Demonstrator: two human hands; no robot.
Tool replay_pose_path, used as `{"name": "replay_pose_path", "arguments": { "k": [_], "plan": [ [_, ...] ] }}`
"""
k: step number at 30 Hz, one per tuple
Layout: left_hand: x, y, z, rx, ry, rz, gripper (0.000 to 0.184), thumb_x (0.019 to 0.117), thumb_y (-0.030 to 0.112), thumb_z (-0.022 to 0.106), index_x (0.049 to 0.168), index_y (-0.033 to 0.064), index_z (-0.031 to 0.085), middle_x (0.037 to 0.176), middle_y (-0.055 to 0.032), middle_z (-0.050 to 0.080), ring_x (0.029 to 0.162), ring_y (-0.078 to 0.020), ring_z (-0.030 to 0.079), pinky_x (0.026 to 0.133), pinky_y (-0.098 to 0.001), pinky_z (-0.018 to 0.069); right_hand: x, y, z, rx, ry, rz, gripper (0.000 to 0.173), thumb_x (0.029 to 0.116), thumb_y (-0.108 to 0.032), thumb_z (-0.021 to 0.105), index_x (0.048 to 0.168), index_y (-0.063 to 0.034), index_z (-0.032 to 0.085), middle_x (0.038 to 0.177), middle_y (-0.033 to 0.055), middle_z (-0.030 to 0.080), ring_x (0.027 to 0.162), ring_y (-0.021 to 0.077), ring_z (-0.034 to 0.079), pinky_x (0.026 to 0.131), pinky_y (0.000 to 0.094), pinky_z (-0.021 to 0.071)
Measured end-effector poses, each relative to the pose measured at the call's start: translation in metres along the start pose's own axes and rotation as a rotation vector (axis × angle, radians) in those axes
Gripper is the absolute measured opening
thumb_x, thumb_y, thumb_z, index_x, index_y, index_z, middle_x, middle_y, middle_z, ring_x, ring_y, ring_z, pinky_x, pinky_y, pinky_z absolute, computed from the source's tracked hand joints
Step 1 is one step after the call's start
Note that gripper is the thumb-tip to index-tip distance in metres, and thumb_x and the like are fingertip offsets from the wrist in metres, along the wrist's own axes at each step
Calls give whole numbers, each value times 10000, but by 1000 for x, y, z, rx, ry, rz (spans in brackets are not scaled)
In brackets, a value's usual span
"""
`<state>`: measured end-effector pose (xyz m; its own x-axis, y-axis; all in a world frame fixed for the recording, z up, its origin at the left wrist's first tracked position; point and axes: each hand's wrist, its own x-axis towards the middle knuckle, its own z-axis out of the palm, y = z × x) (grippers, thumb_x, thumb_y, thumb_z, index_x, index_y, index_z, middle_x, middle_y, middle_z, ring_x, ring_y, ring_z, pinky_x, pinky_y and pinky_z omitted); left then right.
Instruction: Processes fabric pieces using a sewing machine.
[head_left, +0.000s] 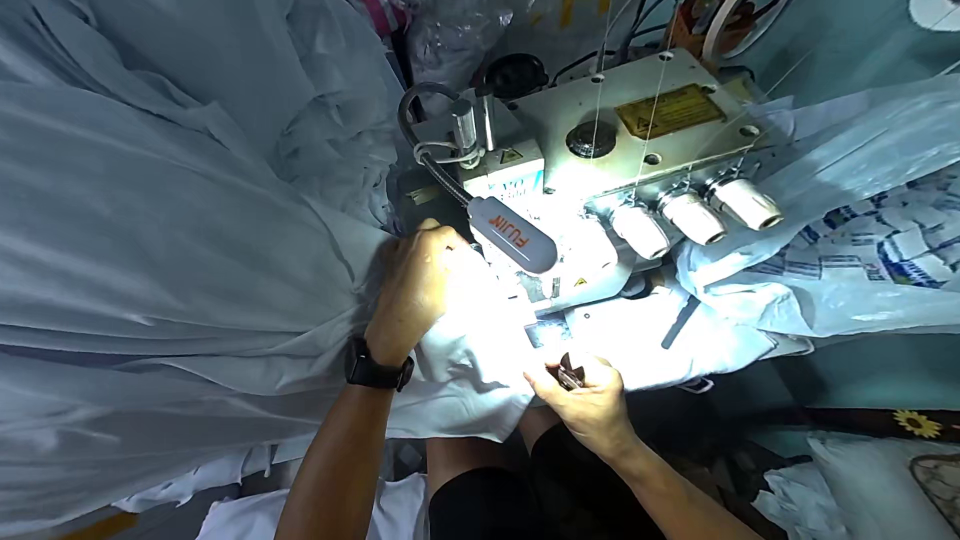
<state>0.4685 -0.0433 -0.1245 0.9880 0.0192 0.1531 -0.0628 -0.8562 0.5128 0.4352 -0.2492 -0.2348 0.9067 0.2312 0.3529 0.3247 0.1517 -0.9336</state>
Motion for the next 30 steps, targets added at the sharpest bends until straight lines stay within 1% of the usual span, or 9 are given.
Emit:
{"name": "replay_pose_path", "arguments": {
  "k": [4, 8, 21, 22, 24, 25, 27, 28, 30],
  "plan": [
    [2, -2, 15, -53, 112, 56, 118, 849, 18, 738, 944, 4, 670, 951, -172, 659, 892, -303, 641, 830, -518, 470, -1, -1, 0, -5, 30, -13, 104, 851, -42, 719, 779, -40, 645, 704, -72, 593, 647, -107, 499, 597, 40, 416],
    [10, -2, 20, -7, 144, 92, 50, 881, -23, 661, 919, -47, 640, 865, -193, 633, 835, -286, 623, 846, -473, 449, 5, -2, 4, -3, 51, -8, 116, 842, -35, 727, 766, -31, 640, 696, -73, 581, 646, -107, 504, 599, 42, 422],
    [13, -4, 28, 84, 231, 153, 88, 868, -3, 665, 956, -13, 664, 931, -191, 669, 893, -333, 652, 904, -569, 415, 8, -6, 3, -7, 54, 2, 129, 826, -22, 730, 747, -37, 629, 683, -76, 572, 636, -108, 495, 592, 38, 417],
    [10, -9, 28, 67, 210, 120, 116, 878, -8, 668, 992, -25, 669, 977, -208, 677, 935, -352, 656, 927, -583, 414, 8, -6, 4, -2, 47, 2, 121, 830, -15, 721, 753, -31, 629, 696, -69, 586, 651, -107, 507, 605, 41, 427],
    [1, -23, 29, -59, 133, -7, 314, 908, -21, 653, 1216, -71, 612, 1180, -241, 653, 1115, -359, 628, 1022, -573, 434, 6, -5, 7, 21, 19, -4, 76, 838, 19, 680, 773, 22, 641, 736, -15, 624, 690, -80, 547, 643, 64, 460],
    [1, -33, 31, -126, 107, -66, 426, 919, 32, 660, 1316, -72, 547, 1236, -228, 630, 1154, -314, 614, 1002, -529, 477, 6, -6, 6, 21, -7, -9, 78, 851, 26, 666, 778, 49, 649, 752, 25, 638, 710, -50, 574, 663, 85, 483],
    [9, -42, 34, -134, 133, -27, 471, 894, 167, 695, 1269, -83, 560, 1123, -217, 658, 1027, -266, 660, 879, -493, 546, 11, -13, -4, -61, -73, -30, 129, 896, -12, 670, 799, 71, 685, 762, 95, 653, 716, 39, 605, 676, 147, 502],
    [11, -40, 32, -73, 154, 27, 450, 894, 236, 675, 1205, -81, 598, 1091, -223, 661, 1011, -280, 658, 874, -494, 540, 15, -19, -13, -137, -83, -63, 151, 917, -49, 686, 818, 64, 706, 761, 110, 664, 707, 77, 619, 669, 179, 508],
    [2, -27, 20, 44, 190, 80, 474, 932, 315, 646, 1158, -102, 639, 1142, -313, 650, 1092, -413, 631, 950, -582, 483, 25, -38, -38, -279, -14, -139, 156, 921, -80, 707, 841, 54, 717, 769, 116, 682, 719, 100, 648, 680, 196, 529]
  ]
}}
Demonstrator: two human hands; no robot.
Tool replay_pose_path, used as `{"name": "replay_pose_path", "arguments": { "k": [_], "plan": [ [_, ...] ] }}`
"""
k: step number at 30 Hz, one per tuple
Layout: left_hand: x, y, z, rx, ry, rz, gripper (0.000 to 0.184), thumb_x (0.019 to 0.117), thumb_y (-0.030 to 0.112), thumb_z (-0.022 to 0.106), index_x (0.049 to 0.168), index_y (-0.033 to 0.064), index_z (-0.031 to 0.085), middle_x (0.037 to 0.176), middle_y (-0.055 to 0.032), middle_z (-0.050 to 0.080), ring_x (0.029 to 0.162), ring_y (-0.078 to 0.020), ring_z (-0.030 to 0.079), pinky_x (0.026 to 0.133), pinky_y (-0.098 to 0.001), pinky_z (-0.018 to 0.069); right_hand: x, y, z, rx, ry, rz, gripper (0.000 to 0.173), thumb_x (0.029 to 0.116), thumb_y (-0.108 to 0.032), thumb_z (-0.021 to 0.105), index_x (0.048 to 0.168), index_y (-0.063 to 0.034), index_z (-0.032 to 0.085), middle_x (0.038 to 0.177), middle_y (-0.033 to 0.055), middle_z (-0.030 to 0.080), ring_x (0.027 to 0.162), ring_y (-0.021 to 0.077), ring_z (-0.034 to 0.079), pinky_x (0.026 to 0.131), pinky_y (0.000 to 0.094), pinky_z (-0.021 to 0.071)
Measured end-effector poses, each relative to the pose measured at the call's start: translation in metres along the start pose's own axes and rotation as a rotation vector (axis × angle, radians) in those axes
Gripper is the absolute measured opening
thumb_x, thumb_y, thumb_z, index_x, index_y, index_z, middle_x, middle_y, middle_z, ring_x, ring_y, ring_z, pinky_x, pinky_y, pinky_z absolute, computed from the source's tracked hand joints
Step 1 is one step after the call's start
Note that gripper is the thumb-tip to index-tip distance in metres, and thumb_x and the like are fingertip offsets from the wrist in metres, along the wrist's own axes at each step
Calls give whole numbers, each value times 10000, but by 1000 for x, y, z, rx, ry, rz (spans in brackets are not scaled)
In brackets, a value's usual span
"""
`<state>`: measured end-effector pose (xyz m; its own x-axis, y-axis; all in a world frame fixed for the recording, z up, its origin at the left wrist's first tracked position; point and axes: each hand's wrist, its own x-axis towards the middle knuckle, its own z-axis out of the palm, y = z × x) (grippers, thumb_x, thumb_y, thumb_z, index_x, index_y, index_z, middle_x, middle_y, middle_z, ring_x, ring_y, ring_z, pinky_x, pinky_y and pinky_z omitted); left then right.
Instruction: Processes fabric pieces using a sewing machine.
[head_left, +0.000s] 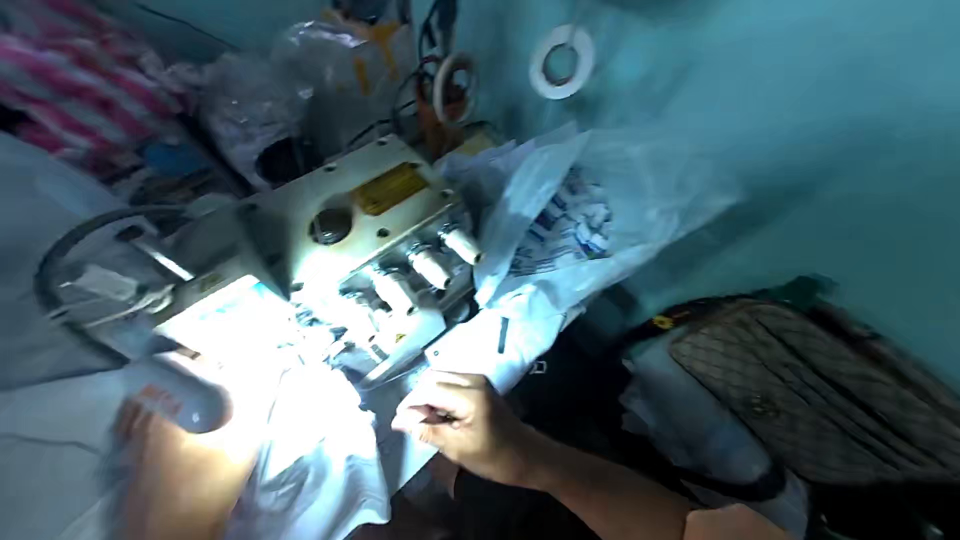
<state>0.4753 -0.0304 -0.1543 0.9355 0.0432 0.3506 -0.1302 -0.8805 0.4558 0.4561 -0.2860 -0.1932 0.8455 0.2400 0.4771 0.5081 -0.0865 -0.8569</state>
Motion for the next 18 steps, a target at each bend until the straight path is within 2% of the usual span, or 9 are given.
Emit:
{"name": "replay_pose_path", "arguments": {
  "k": [2, 4, 8, 10, 11, 13, 15, 16, 18],
  "plan": [
    [-13, 11, -17, 21, 21, 36, 478, 925, 258, 653, 1179, -146, 629, 1209, -356, 629, 1168, -438, 609, 1012, -547, 462, 11, -10, -38, -110, 144, -1, 108, 915, -42, 697, 877, 54, 730, 832, 85, 716, 797, 38, 674, 750, 156, 553],
    [-28, 18, -34, -47, 6, 69, 406, 923, 149, 658, 1155, -181, 617, 1223, -374, 605, 1202, -372, 592, 1046, -419, 466, 21, -11, -83, -314, 271, 64, 92, 925, -49, 678, 907, 26, 729, 852, 39, 717, 769, -10, 656, 720, 144, 551],
    [-49, 29, -53, -137, 17, 145, 263, 987, 114, 641, 1041, -144, 650, 1159, -321, 623, 1190, -228, 570, 1038, -277, 435, 46, -7, -144, -714, 387, 290, 147, 986, -116, 655, 1012, 9, 726, 821, 96, 669, 636, 108, 550, 598, 282, 476],
    [-53, 39, -57, -167, 31, 162, 242, 991, 102, 631, 1002, -140, 652, 1118, -281, 632, 1155, -166, 566, 1015, -228, 428, 57, 1, -149, -786, 355, 351, 141, 991, -84, 648, 1024, 37, 713, 884, 172, 676, 716, 231, 612, 658, 402, 511],
    [-55, 42, -59, -179, 26, 176, 239, 998, 100, 625, 993, -137, 651, 1103, -268, 634, 1137, -151, 566, 1001, -212, 429, 61, 6, -149, -800, 298, 375, 143, 980, -57, 654, 1042, 64, 700, 957, 220, 689, 805, 313, 660, 730, 485, 544],
    [-57, 48, -61, -193, 15, 199, 237, 1000, 97, 622, 979, -138, 653, 1090, -272, 637, 1123, -152, 572, 991, -208, 431, 69, 19, -143, -838, 144, 481, 197, 949, -31, 677, 1096, 99, 695, 1115, 278, 681, 1007, 429, 671, 874, 601, 532],
    [-59, 54, -63, -186, 6, 204, 242, 1002, 101, 623, 964, -136, 655, 1086, -283, 640, 1130, -154, 571, 995, -196, 423, 81, 29, -137, -948, -25, 627, 232, 971, -65, 655, 1126, 99, 705, 1246, 270, 660, 1154, 435, 641, 958, 607, 501],
    [-60, 54, -64, -186, 6, 206, 241, 1003, 107, 626, 956, -127, 662, 1082, -274, 646, 1134, -150, 569, 1001, -190, 416, 83, 32, -135, -1002, -73, 660, 217, 995, -75, 614, 1093, 94, 706, 1259, 262, 656, 1163, 434, 639, 948, 606, 502],
    [-63, 55, -67, -207, 6, 215, 227, 1005, 104, 624, 946, -111, 669, 1084, -243, 655, 1141, -138, 562, 1017, -196, 407, 81, 30, -136, -1018, -20, 627, 229, 1025, -64, 547, 1058, 94, 710, 1191, 270, 682, 1123, 447, 656, 914, 620, 505]
  ]
}}
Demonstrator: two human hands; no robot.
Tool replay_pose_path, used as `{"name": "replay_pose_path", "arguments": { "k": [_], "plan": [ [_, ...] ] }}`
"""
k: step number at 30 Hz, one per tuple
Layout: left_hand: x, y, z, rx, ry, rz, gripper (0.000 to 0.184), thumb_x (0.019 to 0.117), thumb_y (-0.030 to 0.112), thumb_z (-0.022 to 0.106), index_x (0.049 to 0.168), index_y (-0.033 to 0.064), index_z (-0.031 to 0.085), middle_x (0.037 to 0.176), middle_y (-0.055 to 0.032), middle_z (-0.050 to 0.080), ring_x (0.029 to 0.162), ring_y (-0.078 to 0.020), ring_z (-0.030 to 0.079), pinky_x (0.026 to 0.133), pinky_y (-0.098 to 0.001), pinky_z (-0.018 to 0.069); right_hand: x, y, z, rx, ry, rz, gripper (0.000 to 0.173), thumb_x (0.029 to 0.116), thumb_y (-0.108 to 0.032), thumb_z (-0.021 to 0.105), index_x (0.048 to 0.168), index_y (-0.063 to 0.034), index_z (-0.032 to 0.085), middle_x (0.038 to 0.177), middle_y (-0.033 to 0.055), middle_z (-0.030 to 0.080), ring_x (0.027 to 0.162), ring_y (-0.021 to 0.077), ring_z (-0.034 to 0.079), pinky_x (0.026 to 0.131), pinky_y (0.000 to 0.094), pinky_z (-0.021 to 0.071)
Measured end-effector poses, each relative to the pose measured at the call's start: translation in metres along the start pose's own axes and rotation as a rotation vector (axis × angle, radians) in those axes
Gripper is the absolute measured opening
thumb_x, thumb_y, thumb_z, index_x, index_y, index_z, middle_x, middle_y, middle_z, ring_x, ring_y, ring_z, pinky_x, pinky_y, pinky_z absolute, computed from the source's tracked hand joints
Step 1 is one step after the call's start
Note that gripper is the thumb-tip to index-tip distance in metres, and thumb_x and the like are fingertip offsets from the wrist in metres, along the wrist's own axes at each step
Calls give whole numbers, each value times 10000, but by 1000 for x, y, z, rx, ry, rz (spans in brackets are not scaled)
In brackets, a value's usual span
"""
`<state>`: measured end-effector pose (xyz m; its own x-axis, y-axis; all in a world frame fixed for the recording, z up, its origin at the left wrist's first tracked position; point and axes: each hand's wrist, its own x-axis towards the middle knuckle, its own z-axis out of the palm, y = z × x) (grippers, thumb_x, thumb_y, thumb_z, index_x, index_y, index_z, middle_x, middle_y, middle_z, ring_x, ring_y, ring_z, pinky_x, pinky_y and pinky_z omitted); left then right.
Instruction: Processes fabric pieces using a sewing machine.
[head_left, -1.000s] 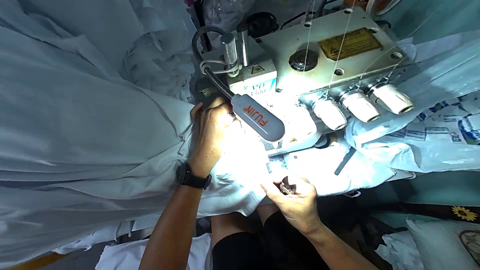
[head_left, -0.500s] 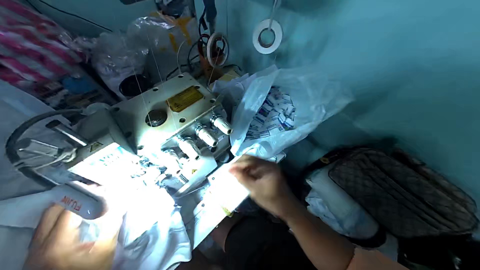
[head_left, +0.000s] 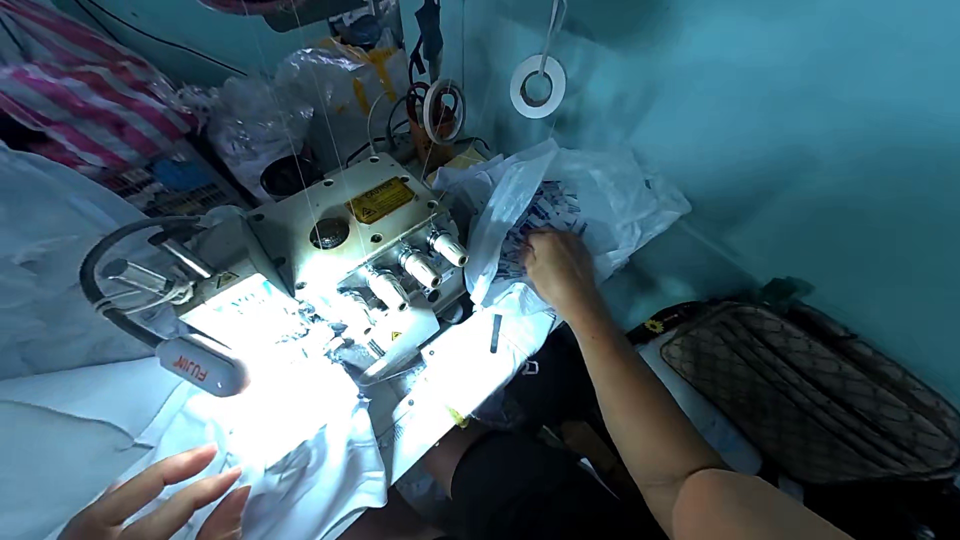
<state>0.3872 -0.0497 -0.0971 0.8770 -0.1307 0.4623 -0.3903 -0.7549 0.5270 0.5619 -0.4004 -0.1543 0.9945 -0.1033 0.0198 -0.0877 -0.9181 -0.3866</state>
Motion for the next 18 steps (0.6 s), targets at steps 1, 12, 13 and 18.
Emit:
{"name": "replay_pose_path", "arguments": {
  "k": [1, 12, 13, 18],
  "plan": [
    [-1, 1, -2, -24, -1, 1, 211, 1005, 100, 623, 948, -98, 668, 1099, -217, 659, 1157, -122, 556, 1032, -205, 400, -4, 2, -4, 52, 60, -11, 236, 1034, -66, 538, 1062, 98, 706, 1149, 286, 688, 1092, 463, 661, 900, 634, 502],
    [6, 42, 58, -411, -83, -18, 179, 979, 189, 676, 1094, 57, 710, 1064, 4, 711, 958, 36, 647, 821, -125, 544, -62, 1, -40, 1115, -325, -390, 134, 854, -35, 616, 808, -155, 654, 568, -132, 560, 419, -77, 417, 393, 109, 365],
    [7, 43, 66, -423, -130, -13, 269, 960, 251, 701, 1121, 36, 713, 1060, -22, 722, 947, 12, 661, 803, -141, 552, -67, -11, -35, 1079, -495, -505, 119, 838, -51, 635, 782, -153, 660, 594, -146, 580, 445, -104, 424, 408, 88, 361],
    [-4, 32, 82, -670, -319, -255, 147, 894, 144, 765, 870, 11, 708, 762, 48, 693, 686, 57, 630, 660, -125, 538, -101, -68, 4, 998, -722, -489, 158, 852, -47, 635, 716, -124, 656, 536, -129, 514, 435, -91, 392, 406, 107, 316]
  ]
}}
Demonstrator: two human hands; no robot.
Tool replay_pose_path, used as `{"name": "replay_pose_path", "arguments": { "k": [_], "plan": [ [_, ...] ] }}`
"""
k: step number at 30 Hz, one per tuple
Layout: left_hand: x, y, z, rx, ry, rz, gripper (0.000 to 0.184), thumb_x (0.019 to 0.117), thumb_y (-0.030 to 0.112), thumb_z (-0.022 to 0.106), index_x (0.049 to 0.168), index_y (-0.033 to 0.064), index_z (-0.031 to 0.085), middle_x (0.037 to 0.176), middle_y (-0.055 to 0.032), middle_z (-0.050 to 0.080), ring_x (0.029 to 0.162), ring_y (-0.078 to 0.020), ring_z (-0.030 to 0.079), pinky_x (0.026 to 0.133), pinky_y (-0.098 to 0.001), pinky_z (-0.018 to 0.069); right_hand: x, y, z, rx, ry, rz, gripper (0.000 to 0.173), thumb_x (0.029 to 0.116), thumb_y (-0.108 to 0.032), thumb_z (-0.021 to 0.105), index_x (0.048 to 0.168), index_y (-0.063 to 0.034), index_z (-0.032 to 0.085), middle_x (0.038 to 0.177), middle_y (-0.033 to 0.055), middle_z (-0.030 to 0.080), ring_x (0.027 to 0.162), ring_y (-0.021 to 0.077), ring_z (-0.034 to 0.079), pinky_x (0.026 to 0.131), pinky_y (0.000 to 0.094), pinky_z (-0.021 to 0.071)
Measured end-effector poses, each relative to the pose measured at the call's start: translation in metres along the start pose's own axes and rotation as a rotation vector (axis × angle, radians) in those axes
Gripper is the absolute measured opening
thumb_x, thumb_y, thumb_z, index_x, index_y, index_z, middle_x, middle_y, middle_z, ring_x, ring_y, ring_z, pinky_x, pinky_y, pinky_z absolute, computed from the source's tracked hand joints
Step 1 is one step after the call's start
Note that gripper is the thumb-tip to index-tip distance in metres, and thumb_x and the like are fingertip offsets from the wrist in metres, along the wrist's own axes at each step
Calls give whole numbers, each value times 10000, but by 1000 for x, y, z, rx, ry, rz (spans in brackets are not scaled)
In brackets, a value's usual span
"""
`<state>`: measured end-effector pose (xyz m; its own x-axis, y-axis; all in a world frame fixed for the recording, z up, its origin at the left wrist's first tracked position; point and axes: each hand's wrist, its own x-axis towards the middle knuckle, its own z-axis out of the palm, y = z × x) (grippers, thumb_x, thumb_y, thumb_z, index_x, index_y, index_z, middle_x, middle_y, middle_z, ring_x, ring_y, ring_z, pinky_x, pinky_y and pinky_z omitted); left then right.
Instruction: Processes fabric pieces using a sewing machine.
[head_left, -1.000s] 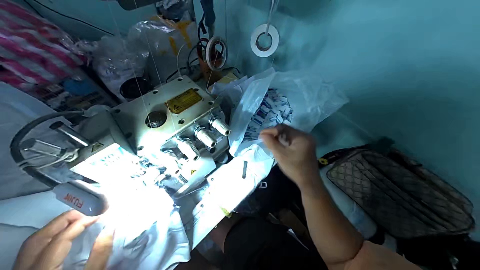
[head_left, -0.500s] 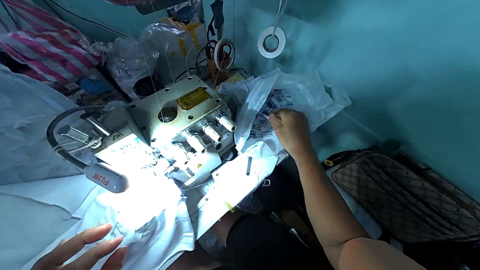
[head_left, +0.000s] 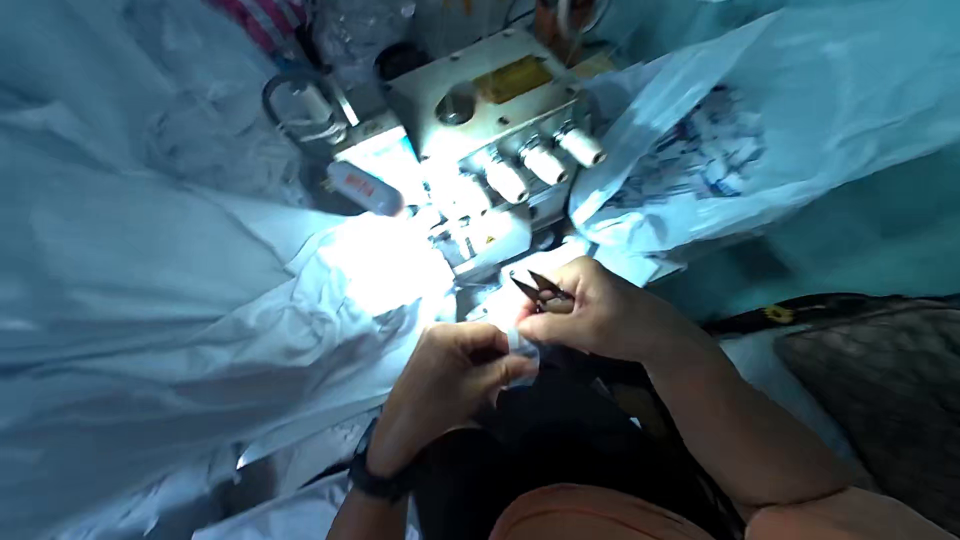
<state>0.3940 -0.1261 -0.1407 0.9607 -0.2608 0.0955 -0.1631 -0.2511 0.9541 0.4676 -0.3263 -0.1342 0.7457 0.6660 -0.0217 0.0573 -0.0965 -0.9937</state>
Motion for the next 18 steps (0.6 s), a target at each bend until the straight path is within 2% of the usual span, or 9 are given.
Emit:
{"name": "replay_pose_path", "arguments": {
  "k": [1, 3, 4, 7, 10, 12, 14, 15, 18],
  "plan": [
    [-5, -4, 2, -94, 127, -66, 82, 884, 81, 752, 824, 44, 710, 722, 76, 688, 655, 53, 630, 641, -136, 544, 3, 6, 12, 94, 80, 42, 131, 888, -46, 629, 785, -119, 666, 565, -103, 540, 425, -64, 406, 403, 115, 339],
    [-13, -10, 9, -281, 501, -166, 160, 866, -23, 706, 771, 106, 698, 689, 77, 697, 630, 13, 649, 632, -172, 562, 6, 19, 34, 346, 197, 107, 121, 966, -55, 578, 929, -106, 682, 674, -54, 620, 434, -36, 432, 411, 113, 382],
    [-14, -14, 12, -364, 669, -189, 197, 876, -56, 675, 776, 113, 690, 686, 63, 698, 627, -4, 656, 634, -179, 569, 6, 26, 44, 458, 246, 133, 140, 977, -58, 554, 962, -91, 690, 666, -39, 622, 429, -29, 436, 412, 119, 389],
    [-17, -21, 22, -572, 959, -223, 206, 933, -87, 593, 835, 65, 691, 705, 9, 699, 631, -40, 666, 651, -192, 584, 3, 44, 72, 660, 287, 157, 157, 919, -38, 564, 1001, -69, 695, 619, -58, 596, 441, -22, 464, 434, 139, 415],
    [-18, -26, 33, -698, 1056, -226, 220, 969, -80, 546, 856, 50, 682, 704, -2, 700, 625, -33, 670, 641, -180, 582, 2, 49, 88, 728, 264, 159, 148, 879, -38, 638, 1017, -46, 692, 698, -43, 646, 474, -21, 495, 453, 135, 437],
    [-17, -30, 40, -783, 1062, -200, 226, 988, -61, 523, 873, 44, 686, 717, -15, 704, 636, -45, 678, 648, -196, 590, 5, 48, 95, 751, 294, 159, 69, 871, -7, 668, 913, -54, 695, 644, -35, 626, 460, -17, 492, 442, 138, 432],
    [-17, -33, 44, -847, 1058, -172, 235, 1012, -26, 501, 893, 44, 691, 761, -32, 717, 680, -67, 696, 683, -219, 599, 9, 46, 101, 745, 374, 128, 155, 859, 41, 666, 755, -73, 662, 568, -29, 583, 427, -3, 479, 414, 148, 416],
    [-17, -34, 44, -866, 1055, -173, 259, 1040, 14, 475, 899, 54, 689, 787, -29, 719, 708, -70, 700, 701, -224, 600, 9, 46, 103, 717, 408, 97, 181, 854, 51, 668, 731, -81, 664, 566, -31, 589, 425, -4, 480, 410, 148, 415],
    [-21, -34, 40, -923, 1019, -185, 291, 1073, 73, 435, 900, 67, 669, 773, -24, 703, 683, -66, 687, 682, -216, 599, 6, 53, 100, 528, 388, -60, 146, 898, 2, 656, 819, -112, 701, 667, -85, 643, 496, -43, 516, 469, 127, 448]
  ]
}}
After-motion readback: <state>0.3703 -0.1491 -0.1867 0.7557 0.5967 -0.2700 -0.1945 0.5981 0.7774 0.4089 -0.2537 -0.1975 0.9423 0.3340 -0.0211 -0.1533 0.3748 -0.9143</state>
